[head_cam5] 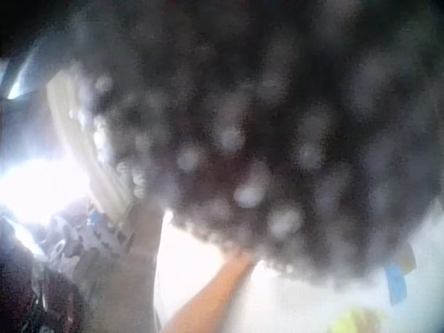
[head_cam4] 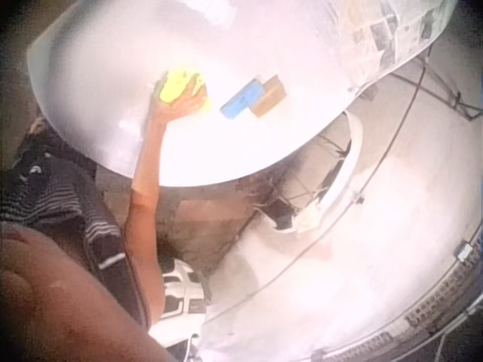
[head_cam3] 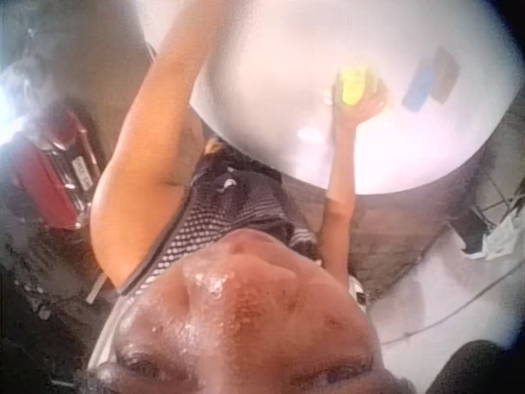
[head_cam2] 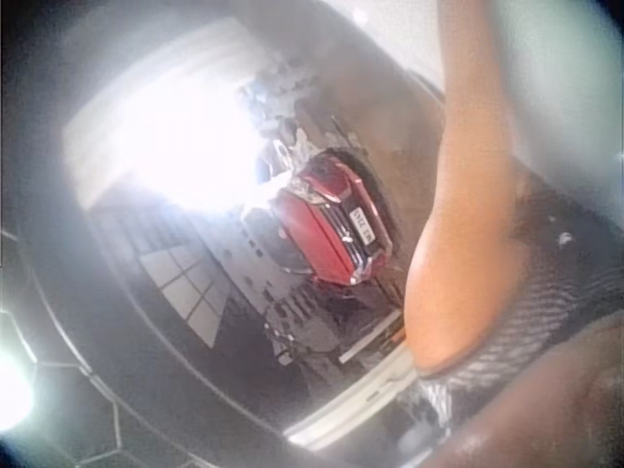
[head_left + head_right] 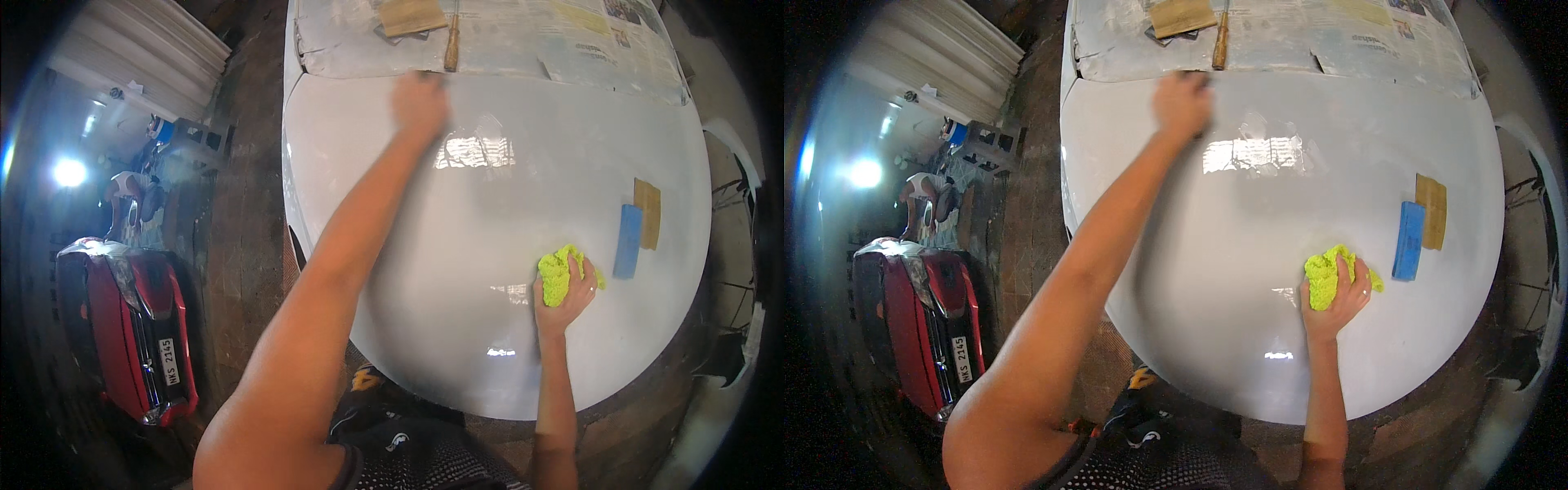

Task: The person sands the white car hood using a sanding block and a cloth, repeatedly dipping the block into a bucket of water and wiping the surface. The person switches between sanding blocks and wipes the hood with a cloth throughout the process.

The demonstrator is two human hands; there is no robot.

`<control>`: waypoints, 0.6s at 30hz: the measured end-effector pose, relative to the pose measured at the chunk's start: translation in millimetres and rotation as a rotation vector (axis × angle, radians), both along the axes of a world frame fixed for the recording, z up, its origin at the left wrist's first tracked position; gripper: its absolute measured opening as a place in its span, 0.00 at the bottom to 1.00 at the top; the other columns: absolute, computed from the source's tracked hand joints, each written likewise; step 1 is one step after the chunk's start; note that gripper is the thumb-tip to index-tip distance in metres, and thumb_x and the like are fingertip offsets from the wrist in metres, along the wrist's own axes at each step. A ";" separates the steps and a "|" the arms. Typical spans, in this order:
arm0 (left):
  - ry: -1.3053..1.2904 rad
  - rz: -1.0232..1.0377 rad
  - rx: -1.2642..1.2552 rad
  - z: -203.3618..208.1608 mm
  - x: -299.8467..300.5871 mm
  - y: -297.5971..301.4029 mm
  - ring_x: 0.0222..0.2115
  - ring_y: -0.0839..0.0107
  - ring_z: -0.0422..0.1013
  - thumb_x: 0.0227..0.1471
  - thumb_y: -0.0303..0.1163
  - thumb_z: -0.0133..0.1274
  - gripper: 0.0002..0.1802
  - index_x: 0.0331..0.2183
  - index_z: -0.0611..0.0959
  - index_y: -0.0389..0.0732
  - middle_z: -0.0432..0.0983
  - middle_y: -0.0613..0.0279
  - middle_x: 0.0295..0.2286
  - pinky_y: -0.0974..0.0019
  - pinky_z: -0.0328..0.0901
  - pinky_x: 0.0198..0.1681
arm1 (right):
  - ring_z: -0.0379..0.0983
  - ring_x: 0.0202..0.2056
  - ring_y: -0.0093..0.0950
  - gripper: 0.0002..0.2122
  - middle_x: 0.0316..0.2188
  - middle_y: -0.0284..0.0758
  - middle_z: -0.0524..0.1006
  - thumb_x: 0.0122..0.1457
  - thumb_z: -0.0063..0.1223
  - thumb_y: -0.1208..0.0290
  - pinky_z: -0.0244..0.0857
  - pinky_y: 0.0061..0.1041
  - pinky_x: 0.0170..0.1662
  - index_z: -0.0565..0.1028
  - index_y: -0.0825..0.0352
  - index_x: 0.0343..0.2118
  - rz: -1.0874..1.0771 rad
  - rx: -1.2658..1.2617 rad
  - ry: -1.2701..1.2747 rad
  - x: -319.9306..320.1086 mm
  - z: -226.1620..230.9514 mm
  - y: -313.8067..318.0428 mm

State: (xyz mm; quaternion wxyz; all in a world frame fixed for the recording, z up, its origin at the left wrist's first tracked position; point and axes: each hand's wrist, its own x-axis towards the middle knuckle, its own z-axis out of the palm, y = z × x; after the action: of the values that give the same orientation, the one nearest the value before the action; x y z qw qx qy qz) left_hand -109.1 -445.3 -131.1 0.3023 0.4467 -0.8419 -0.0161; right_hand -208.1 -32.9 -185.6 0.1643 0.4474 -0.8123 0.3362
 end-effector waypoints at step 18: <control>-0.194 0.116 0.110 3.6 100.4 -27.5 0.46 0.44 0.73 0.53 0.44 0.58 0.23 0.49 0.86 0.47 0.78 0.45 0.47 0.47 0.70 0.50 | 0.62 0.61 0.47 0.34 0.59 0.43 0.67 0.42 0.68 0.65 0.52 0.51 0.61 0.72 0.58 0.58 0.033 -0.043 0.004 -7.0 -3.4 -1.6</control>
State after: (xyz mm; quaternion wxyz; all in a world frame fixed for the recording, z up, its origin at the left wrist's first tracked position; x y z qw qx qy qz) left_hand -8.7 -472.8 -127.5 0.1950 0.5099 -0.8379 -0.0017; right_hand -215.1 -34.4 -189.1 0.1697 0.4577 -0.7971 0.3554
